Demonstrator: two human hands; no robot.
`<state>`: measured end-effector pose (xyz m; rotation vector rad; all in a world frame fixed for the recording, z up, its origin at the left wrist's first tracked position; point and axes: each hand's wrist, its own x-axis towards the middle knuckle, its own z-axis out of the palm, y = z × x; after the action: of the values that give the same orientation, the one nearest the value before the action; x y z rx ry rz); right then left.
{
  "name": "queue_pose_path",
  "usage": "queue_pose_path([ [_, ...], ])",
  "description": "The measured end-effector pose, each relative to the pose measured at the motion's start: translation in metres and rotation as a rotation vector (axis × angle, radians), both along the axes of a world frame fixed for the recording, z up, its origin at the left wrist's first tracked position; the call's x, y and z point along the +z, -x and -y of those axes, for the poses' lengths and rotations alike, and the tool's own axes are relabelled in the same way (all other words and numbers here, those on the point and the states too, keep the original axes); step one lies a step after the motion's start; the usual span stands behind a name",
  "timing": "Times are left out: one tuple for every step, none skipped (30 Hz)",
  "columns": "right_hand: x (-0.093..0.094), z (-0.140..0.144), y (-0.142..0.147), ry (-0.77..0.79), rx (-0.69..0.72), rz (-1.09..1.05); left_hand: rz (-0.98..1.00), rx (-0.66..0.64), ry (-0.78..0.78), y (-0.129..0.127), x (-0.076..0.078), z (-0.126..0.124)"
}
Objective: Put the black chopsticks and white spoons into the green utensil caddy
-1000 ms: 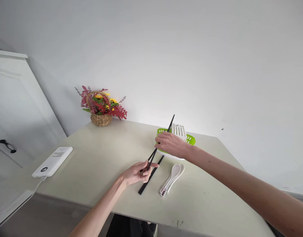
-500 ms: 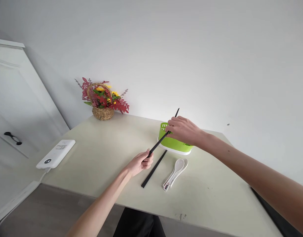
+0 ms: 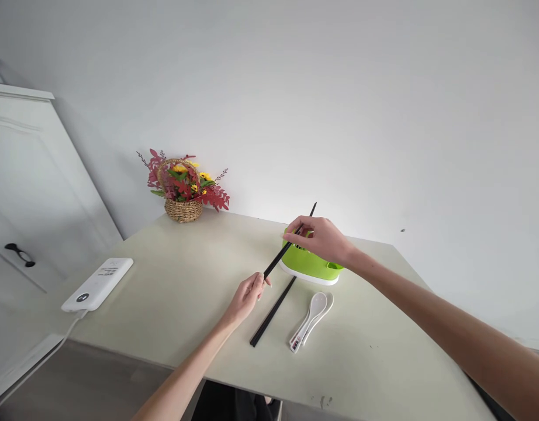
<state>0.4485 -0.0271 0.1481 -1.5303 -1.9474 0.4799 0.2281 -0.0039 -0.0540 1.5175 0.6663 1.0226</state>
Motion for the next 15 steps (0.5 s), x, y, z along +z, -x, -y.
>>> queue_pose_path([
  [-0.002,0.0,0.003,0.038,-0.006,-0.048,-0.028,0.034,-0.048,0.0,0.001,0.001],
  [-0.004,-0.001,0.005,0.063,-0.008,-0.07,-0.055,0.063,-0.095,0.001,0.002,0.002],
  [-0.006,-0.002,0.008,0.072,-0.004,-0.073,-0.078,0.086,-0.138,0.001,0.002,0.003],
  [-0.009,-0.003,0.01,0.068,0.006,-0.064,-0.095,0.102,-0.175,0.0,0.003,0.003],
  [-0.011,-0.005,0.012,0.056,0.021,-0.048,-0.108,0.114,-0.204,0.0,0.003,0.003],
  [-0.014,-0.006,0.014,0.042,0.036,-0.029,-0.117,0.12,-0.223,-0.001,0.003,0.003],
  [-0.016,-0.007,0.015,0.03,0.047,-0.011,-0.127,0.124,-0.233,-0.002,0.002,0.002],
  [-0.019,-0.008,0.016,0.022,0.055,0.003,-0.135,0.128,-0.238,-0.003,0.001,0.001],
  [-0.021,-0.008,0.018,0.018,0.058,0.014,-0.142,0.13,-0.243,-0.003,-0.001,0.0],
  [-0.023,-0.008,0.018,0.019,0.06,0.021,-0.149,0.13,-0.249,-0.004,-0.002,-0.001],
  [-0.025,-0.008,0.019,0.022,0.06,0.023,-0.156,0.128,-0.256,-0.004,-0.004,-0.002],
  [-0.027,-0.007,0.02,0.026,0.061,0.024,-0.165,0.123,-0.265,-0.004,-0.005,-0.002],
  [-0.029,-0.006,0.02,0.031,0.064,0.025,-0.177,0.115,-0.273,-0.004,-0.007,-0.003],
  [-0.03,-0.006,0.021,0.035,0.066,0.028,-0.192,0.107,-0.279,-0.004,-0.008,-0.003],
  [-0.031,-0.005,0.021,0.037,0.069,0.031,-0.208,0.102,-0.28,-0.004,-0.009,-0.003],
])
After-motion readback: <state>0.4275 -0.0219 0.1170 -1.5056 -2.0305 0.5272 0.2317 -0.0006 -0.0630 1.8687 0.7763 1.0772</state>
